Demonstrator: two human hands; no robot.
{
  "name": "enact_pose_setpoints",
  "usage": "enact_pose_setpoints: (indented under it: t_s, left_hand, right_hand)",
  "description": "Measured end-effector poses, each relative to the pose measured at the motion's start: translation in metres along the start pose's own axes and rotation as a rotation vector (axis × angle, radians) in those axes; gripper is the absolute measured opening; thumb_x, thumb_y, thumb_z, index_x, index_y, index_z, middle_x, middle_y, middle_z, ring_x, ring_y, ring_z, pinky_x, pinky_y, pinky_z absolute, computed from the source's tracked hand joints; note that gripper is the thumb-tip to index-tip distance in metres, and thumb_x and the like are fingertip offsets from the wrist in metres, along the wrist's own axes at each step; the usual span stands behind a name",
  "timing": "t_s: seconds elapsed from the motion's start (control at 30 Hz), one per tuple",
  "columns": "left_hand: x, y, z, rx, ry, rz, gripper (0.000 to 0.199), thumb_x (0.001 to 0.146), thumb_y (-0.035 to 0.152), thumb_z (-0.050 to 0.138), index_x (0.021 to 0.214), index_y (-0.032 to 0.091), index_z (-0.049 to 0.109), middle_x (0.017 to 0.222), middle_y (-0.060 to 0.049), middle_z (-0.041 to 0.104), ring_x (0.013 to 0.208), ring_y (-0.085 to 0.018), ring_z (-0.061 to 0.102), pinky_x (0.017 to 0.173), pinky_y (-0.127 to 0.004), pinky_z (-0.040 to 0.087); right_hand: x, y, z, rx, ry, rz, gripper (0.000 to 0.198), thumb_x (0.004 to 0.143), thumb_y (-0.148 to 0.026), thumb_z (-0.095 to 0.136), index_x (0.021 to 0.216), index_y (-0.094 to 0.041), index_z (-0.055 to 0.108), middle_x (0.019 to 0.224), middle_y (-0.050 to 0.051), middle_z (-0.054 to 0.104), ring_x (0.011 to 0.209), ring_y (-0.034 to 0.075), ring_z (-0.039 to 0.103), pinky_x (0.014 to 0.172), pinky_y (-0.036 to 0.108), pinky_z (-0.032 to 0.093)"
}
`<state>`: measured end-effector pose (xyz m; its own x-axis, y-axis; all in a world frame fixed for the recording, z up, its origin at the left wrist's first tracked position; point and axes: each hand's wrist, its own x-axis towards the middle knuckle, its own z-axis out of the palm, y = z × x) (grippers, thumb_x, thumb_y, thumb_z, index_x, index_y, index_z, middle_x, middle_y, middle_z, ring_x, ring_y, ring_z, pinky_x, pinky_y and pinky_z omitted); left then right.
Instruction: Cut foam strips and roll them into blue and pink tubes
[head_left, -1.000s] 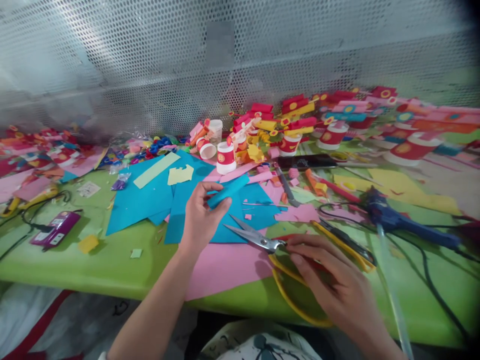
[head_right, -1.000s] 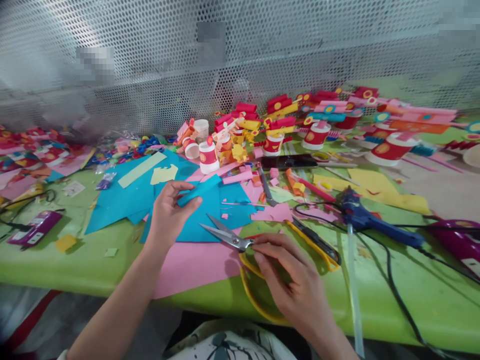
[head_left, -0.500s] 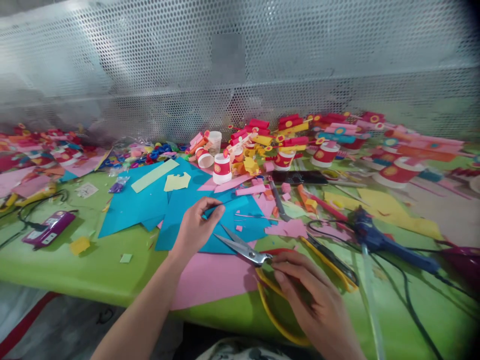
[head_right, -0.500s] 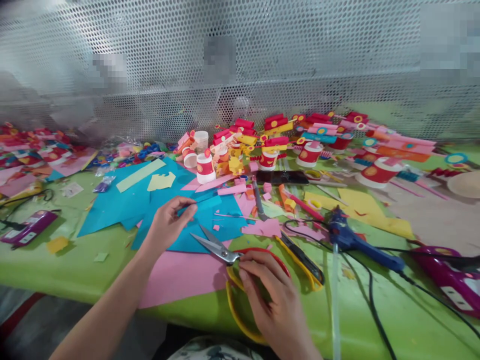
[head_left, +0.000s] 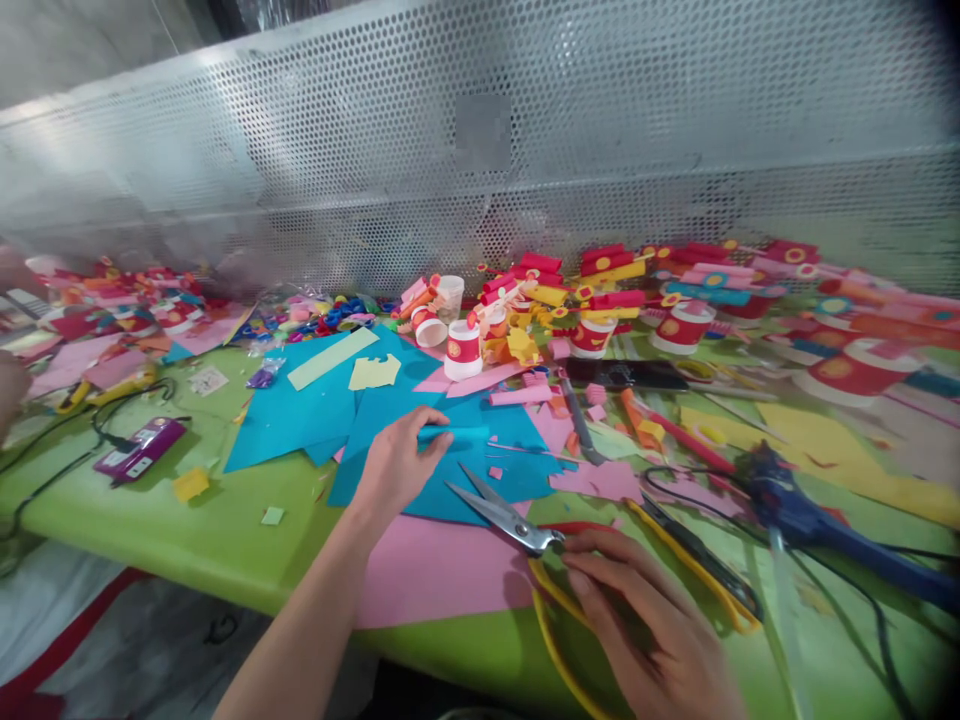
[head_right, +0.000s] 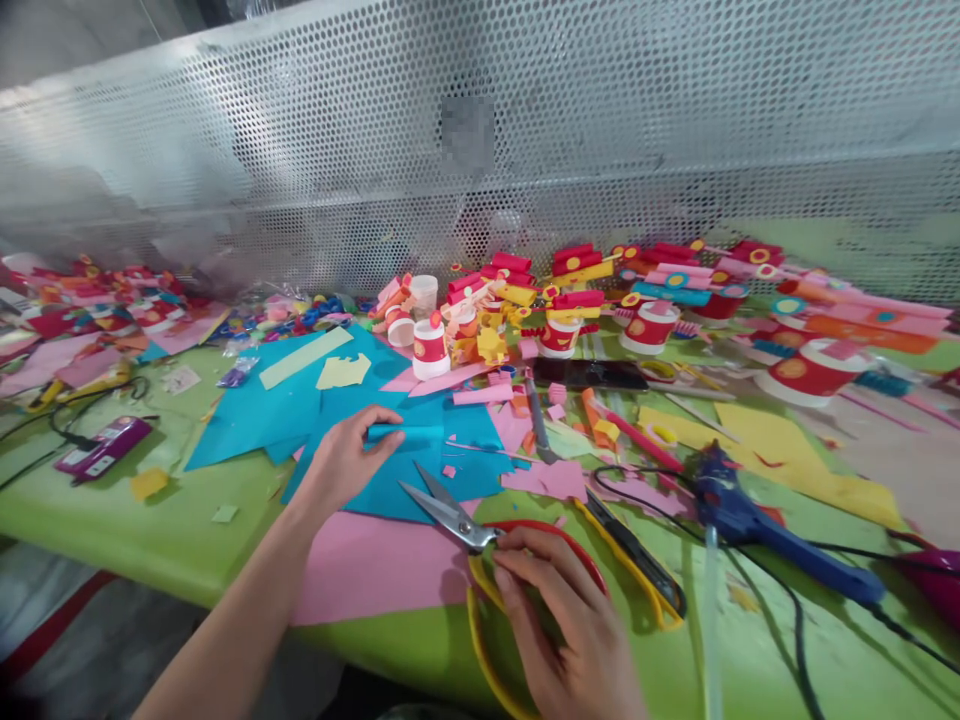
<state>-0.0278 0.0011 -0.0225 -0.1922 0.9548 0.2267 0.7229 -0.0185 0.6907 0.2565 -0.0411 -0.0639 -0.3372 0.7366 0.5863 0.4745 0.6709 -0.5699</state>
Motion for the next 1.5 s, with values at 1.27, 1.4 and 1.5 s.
enact_pose_setpoints:
  t_s: [1.27,1.4,1.5]
  left_hand:
    - [0.003,-0.013,-0.020,0.577,-0.119,-0.065,0.042,0.096,0.016,0.054,0.137,0.023,0.061,0.135,-0.014,0.071,0.129,-0.034,0.064,0.122,-0.064,0.028]
    - [0.003,-0.016,-0.020,0.643,-0.087,-0.052,0.042,0.098,0.011,0.045,0.133,0.021,0.065,0.124,-0.015,0.076,0.120,-0.034,0.069,0.122,-0.064,0.029]
    - [0.003,-0.016,-0.019,0.673,-0.057,-0.042,0.044,0.097,0.009,0.042,0.131,0.022,0.066,0.120,-0.014,0.077,0.118,-0.033,0.070,0.122,-0.063,0.028]
  right_hand:
    - [-0.001,0.000,-0.002,-0.046,0.018,0.015,0.012,0.094,-0.026,0.067,0.103,-0.029,0.075,0.111,0.005,0.074,0.098,0.020,0.075,0.085,0.033,0.064]
    - [-0.005,0.000,-0.001,-0.007,0.002,0.097,0.014,0.094,-0.027,0.068,0.105,-0.030,0.076,0.116,0.006,0.072,0.104,0.022,0.073,0.091,0.037,0.063]
    - [-0.007,-0.001,0.002,0.032,0.030,0.151,0.012,0.095,-0.029,0.068,0.103,-0.030,0.077,0.116,0.006,0.072,0.105,0.023,0.072,0.092,0.039,0.062]
